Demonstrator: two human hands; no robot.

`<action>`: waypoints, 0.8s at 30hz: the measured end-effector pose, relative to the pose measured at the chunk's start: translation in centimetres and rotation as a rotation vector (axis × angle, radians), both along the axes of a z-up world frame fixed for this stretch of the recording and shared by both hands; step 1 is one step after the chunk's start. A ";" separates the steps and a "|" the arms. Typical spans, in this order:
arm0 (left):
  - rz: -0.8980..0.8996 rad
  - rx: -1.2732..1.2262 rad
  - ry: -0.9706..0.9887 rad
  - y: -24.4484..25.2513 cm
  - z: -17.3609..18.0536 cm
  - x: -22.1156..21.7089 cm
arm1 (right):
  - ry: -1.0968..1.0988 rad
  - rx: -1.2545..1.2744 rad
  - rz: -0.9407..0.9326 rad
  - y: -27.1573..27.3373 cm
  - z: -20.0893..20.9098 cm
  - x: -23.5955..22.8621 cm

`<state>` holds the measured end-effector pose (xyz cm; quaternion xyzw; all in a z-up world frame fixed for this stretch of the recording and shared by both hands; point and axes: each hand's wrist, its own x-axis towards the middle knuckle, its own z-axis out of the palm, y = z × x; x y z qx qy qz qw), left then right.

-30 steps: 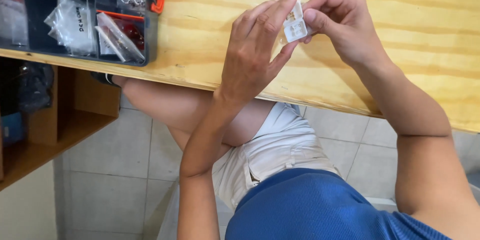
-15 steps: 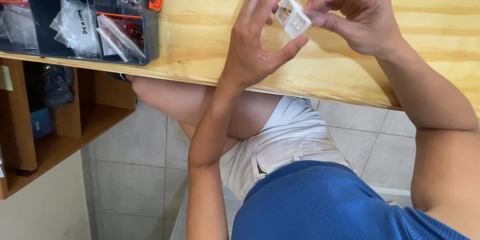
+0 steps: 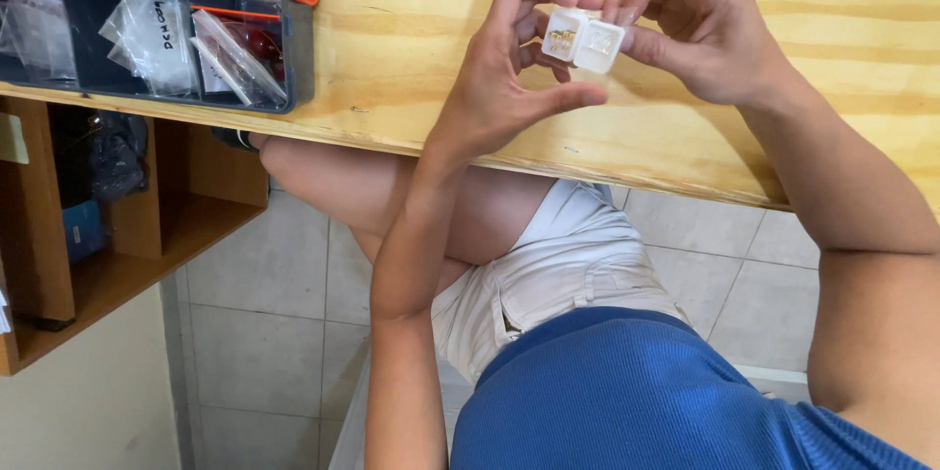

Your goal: The person sits at a wooden workbench and unpacks small plastic-wrapped electronic components, including gray and white connectors. They remove the items from their packaging, place them on the table, and handle them one by one.

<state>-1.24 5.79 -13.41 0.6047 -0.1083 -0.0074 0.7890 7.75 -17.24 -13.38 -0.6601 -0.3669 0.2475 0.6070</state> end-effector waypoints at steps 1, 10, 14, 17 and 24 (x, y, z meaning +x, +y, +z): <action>-0.072 -0.106 0.016 0.2 -0.2 0.1 | 0.057 0.027 -0.012 -0.1 -0.1 0.1; -0.138 -0.279 0.110 0.9 -0.1 0.5 | 0.226 0.157 0.038 -0.6 -1.8 0.3; -0.152 -0.283 0.119 1.1 -0.3 0.3 | 0.250 0.127 0.075 -0.9 -0.8 0.1; -0.107 -0.284 0.086 1.2 -0.2 0.4 | 0.343 -0.022 0.055 -1.0 0.2 0.0; -0.026 -0.053 0.010 1.6 1.8 0.2 | 0.450 -0.087 0.136 -1.2 -0.6 1.3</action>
